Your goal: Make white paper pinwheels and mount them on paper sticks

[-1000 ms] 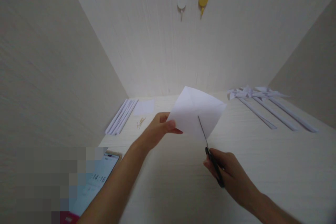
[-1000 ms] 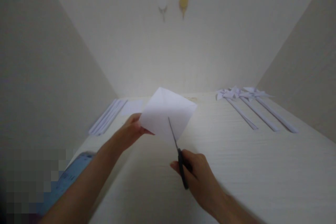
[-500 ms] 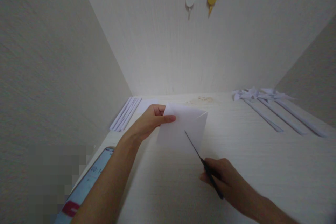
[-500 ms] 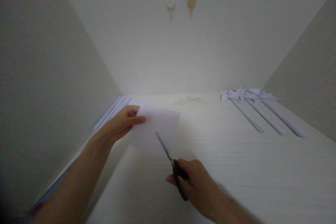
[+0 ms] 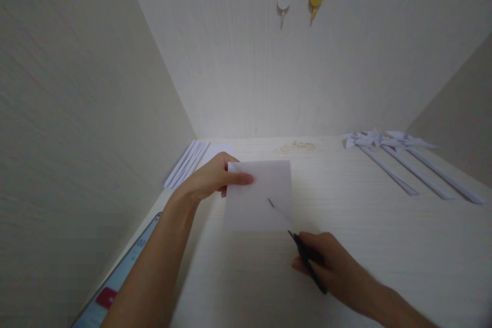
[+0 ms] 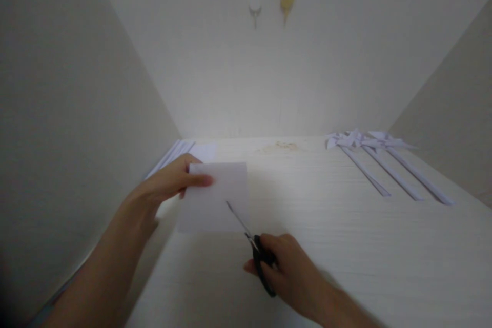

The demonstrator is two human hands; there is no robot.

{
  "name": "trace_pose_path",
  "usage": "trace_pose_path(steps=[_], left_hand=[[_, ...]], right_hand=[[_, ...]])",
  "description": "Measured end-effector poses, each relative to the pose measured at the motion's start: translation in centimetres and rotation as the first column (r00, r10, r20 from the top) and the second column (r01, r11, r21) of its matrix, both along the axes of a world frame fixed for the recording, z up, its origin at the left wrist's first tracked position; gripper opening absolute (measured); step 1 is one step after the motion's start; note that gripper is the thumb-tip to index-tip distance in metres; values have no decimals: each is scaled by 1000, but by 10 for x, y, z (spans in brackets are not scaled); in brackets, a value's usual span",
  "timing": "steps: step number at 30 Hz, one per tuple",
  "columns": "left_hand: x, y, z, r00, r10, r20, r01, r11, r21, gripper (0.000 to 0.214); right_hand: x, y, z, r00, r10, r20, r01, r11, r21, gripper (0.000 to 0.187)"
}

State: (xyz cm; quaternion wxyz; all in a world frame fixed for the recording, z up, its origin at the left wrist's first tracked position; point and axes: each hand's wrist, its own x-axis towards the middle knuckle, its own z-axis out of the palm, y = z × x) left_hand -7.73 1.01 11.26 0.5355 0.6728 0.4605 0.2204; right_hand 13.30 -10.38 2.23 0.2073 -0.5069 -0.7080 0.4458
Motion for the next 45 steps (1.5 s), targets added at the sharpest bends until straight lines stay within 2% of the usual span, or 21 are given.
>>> trace_pose_path(steps=[4, 10, 16, 23, 27, 34, 42, 45], left_hand=[[2, 2, -3, 986, 120, 116, -121, 993, 3, 22], [17, 7, -20, 908, 303, 290, -331, 942, 51, 20], [38, 2, -30, 859, 371, 353, -393, 919, -9, 18], [54, -7, -29, 793, 441, 421, -482, 876, -8, 19], [58, -12, -28, 793, 426, 436, -476, 879, 5, 21], [49, -15, -20, 867, 330, 373, -380, 923, 65, 26], [41, -17, -6, 886, 312, 344, -372, 920, 123, 25], [41, -18, -4, 887, 312, 339, -375, 917, 137, 24]], right_hand=[[2, 1, 0, 993, -107, -39, 110, 992, 64, 26], [3, 2, -1, 956, -256, -142, 278, 945, 171, 26], [2, 1, 0, 953, -239, -184, 264, 956, 129, 31], [1, 1, 0, 956, -198, -215, 223, 969, 102, 33], [0, 2, 1, 945, -228, -236, 252, 965, 77, 38], [-1, 4, 3, 931, -277, -237, 297, 953, 52, 43], [1, 0, -4, 953, -193, -234, 197, 980, -7, 36], [1, 0, -5, 953, -188, -239, 194, 981, 2, 35]])
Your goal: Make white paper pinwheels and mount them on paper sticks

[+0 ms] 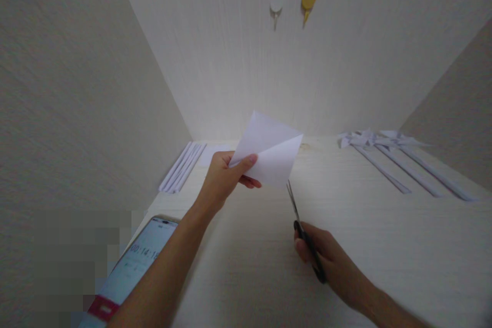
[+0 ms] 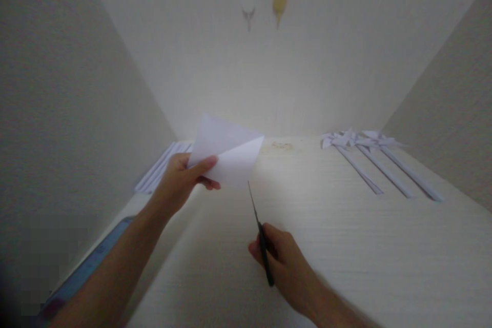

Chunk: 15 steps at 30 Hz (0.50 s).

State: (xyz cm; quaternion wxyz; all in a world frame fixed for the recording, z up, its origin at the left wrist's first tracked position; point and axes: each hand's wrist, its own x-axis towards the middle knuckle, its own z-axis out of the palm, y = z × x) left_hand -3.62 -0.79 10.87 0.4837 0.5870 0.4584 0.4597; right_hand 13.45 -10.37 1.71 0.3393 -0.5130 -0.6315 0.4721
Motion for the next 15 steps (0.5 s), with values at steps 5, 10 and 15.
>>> trace_pose_path(steps=[5, 10, 15], left_hand=[[2, 0, -1, 1000, 12, -3, -12, 1000, -2, 26], [5, -2, -1, 1000, -6, -23, 6, 1000, -10, 23], [8, -4, -2, 999, -28, -18, 28, 1000, -13, 19]], right_hand=[[0, -1, 1, 1000, 3, -12, -3, 1000, 16, 36], [-1, -1, 3, 999, 28, -22, -28, 1000, -1, 40], [-1, -1, 5, 999, 43, -28, -44, 999, -22, 40]])
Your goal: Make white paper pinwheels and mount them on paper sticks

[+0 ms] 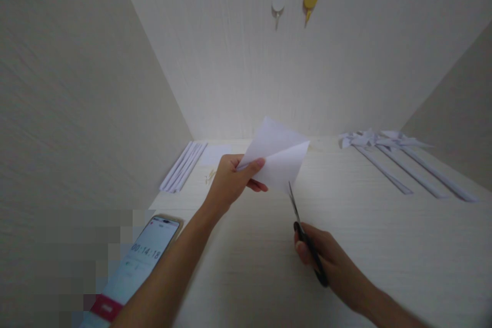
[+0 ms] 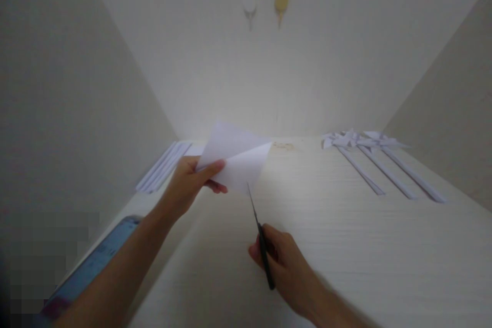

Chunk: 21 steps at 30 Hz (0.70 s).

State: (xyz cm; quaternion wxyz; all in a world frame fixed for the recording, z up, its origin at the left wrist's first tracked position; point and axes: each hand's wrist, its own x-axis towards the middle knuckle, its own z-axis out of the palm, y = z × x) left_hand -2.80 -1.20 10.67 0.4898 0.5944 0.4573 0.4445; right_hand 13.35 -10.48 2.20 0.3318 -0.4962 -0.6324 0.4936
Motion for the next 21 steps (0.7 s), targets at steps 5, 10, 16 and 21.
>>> trace_pose_path(steps=[5, 10, 16, 21], left_hand=[[1, -1, -2, 1000, -23, -3, 23, 1000, -12, 20], [0, -1, -4, 999, -39, -2, 39, 999, -14, 20], [0, 0, -2, 999, -47, -2, 46, 998, -33, 19], [0, -1, -2, 999, -51, -15, 51, 998, -23, 20]], right_hand=[[0, 0, 1, 1000, -3, 12, 3, 1000, 8, 36], [0, 0, 0, 1000, -21, 16, 21, 1000, 19, 33], [-1, 1, -1, 1000, -14, 10, 14, 1000, 0, 30], [0, 1, 0, 1000, -17, 26, 17, 1000, 11, 24]])
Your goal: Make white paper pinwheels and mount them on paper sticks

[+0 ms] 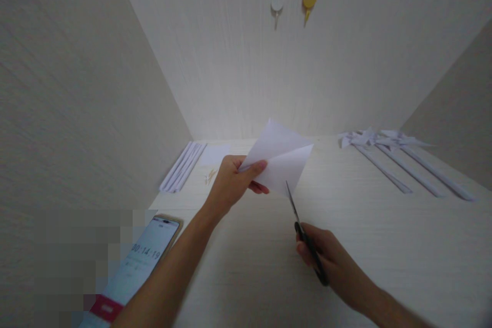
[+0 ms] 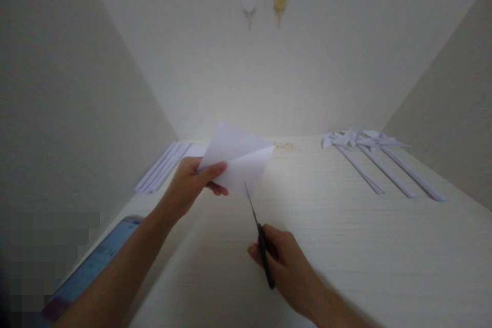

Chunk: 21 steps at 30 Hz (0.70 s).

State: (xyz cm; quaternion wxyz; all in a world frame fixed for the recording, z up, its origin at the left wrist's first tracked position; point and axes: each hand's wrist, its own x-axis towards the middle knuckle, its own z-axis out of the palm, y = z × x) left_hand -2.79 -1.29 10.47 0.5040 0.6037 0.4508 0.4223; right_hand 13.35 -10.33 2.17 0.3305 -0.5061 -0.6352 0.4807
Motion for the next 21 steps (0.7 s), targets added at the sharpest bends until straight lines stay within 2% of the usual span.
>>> trace_pose_path(steps=[21], left_hand=[[-3, 0, 3, 999, 7, -47, -6, 1000, 4, 19]], right_hand=[[1, 1, -2, 996, -42, 81, 39, 999, 29, 29]])
